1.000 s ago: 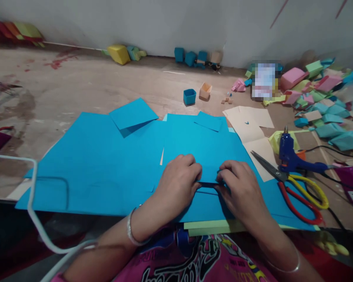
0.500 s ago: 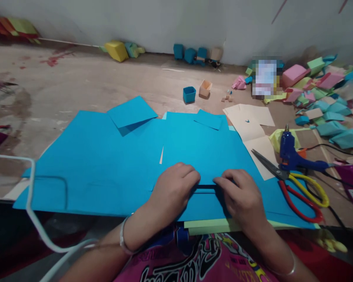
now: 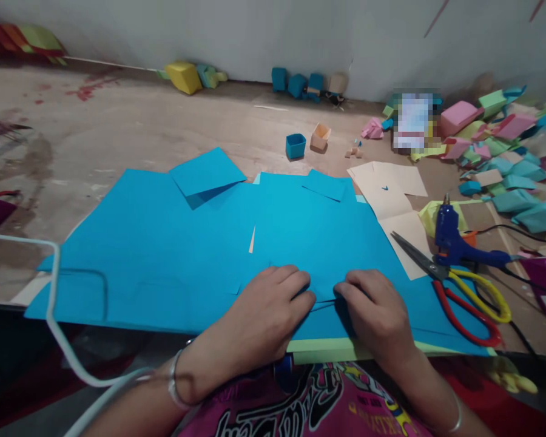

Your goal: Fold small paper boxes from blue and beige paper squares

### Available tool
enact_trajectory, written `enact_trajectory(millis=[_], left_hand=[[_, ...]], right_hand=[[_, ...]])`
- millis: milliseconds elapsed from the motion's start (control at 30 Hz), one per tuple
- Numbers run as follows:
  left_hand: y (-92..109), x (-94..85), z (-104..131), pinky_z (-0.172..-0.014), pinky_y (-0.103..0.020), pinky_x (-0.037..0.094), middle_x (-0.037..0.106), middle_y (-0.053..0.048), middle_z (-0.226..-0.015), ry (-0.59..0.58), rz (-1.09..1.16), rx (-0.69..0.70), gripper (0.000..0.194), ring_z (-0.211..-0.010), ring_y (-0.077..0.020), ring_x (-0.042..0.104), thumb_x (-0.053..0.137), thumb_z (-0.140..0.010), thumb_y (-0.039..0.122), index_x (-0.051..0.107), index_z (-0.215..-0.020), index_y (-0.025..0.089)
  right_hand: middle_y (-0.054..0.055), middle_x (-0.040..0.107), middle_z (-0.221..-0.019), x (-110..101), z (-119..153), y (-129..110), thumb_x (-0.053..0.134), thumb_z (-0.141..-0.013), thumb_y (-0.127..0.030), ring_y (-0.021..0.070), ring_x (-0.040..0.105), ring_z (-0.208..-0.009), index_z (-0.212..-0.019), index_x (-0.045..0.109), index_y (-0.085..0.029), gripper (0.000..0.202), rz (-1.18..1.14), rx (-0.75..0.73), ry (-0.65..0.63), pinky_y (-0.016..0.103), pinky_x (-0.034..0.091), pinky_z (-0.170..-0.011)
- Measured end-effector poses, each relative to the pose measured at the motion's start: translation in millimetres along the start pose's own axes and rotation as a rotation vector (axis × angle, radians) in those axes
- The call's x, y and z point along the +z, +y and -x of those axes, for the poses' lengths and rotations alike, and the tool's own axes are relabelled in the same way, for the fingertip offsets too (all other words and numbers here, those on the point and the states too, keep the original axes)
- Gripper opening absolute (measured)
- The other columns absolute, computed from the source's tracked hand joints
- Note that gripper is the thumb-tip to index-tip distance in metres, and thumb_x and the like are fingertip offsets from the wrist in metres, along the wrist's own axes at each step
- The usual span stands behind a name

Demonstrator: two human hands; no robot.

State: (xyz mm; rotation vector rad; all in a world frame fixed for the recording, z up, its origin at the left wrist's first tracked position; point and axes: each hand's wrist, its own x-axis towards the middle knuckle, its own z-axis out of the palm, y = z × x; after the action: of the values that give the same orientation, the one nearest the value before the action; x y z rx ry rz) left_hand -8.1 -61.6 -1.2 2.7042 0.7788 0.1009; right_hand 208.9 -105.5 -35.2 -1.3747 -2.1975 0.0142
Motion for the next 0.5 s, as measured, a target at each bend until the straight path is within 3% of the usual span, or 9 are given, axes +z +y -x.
enact_trajectory(millis=[100, 200, 300, 400, 500], left_hand=[[1.8, -3.0, -0.7, -0.082, -0.047, 0.047, 0.058, -0.010, -0.111, -0.034, -0.008, -0.012, 0.017, -0.103, -0.0298, 0.052, 0.050, -0.092, 0.022, 0.059, -0.105, 0.017], [1.7, -0.1, -3.3, -0.078, -0.046, 0.049, 0.060, -0.010, -0.107, -0.009, -0.029, -0.007, 0.018, -0.101, -0.0300, 0.054, 0.054, -0.093, 0.032, 0.060, -0.100, 0.017], [0.8, 7.0, -6.1, -0.073, -0.043, 0.050, 0.064, -0.009, -0.101, 0.067, -0.088, 0.003, 0.012, -0.093, -0.0275, 0.058, 0.053, -0.093, 0.024, 0.061, -0.097, 0.016], [-1.9, 9.6, -7.8, -0.069, -0.041, 0.050, 0.068, -0.011, -0.097, 0.167, -0.131, 0.039, 0.016, -0.087, -0.0265, 0.061, 0.048, -0.095, 0.019, 0.061, -0.104, 0.014], [-9.2, -0.8, -11.3, -0.066, -0.038, 0.050, 0.070, -0.011, -0.092, 0.297, -0.110, 0.075, 0.022, -0.082, -0.0244, 0.064, 0.044, -0.096, 0.016, 0.059, -0.112, 0.012]], right_hand=[[0.014, 0.065, -0.097, -7.0, 2.7, 4.9, 0.052, -0.091, -0.007, 0.0235, 0.056, -0.091, -0.100, 0.066, -0.011, 0.017, -0.052, -0.020, -0.040, 0.038, 0.046, -0.077], [0.014, 0.065, -0.113, -16.6, 5.6, 11.2, 0.053, -0.092, -0.010, 0.0276, 0.057, -0.105, -0.112, 0.064, -0.012, 0.023, -0.025, -0.069, -0.159, 0.043, 0.047, -0.084], [0.013, 0.065, -0.120, -21.4, 8.4, 14.9, 0.054, -0.093, -0.014, 0.0293, 0.057, -0.108, -0.121, 0.061, -0.013, 0.029, 0.051, -0.136, -0.236, 0.045, 0.047, -0.086], [0.017, 0.067, -0.116, -22.2, 8.9, 14.3, 0.053, -0.092, -0.009, 0.0304, 0.060, -0.105, -0.122, 0.060, -0.007, 0.031, 0.110, -0.210, -0.181, 0.045, 0.049, -0.083], [0.017, 0.071, -0.103, -29.0, -0.1, 13.8, 0.055, -0.089, -0.006, 0.0273, 0.065, -0.095, -0.113, 0.064, -0.005, 0.025, 0.119, -0.241, -0.069, 0.040, 0.050, -0.078]])
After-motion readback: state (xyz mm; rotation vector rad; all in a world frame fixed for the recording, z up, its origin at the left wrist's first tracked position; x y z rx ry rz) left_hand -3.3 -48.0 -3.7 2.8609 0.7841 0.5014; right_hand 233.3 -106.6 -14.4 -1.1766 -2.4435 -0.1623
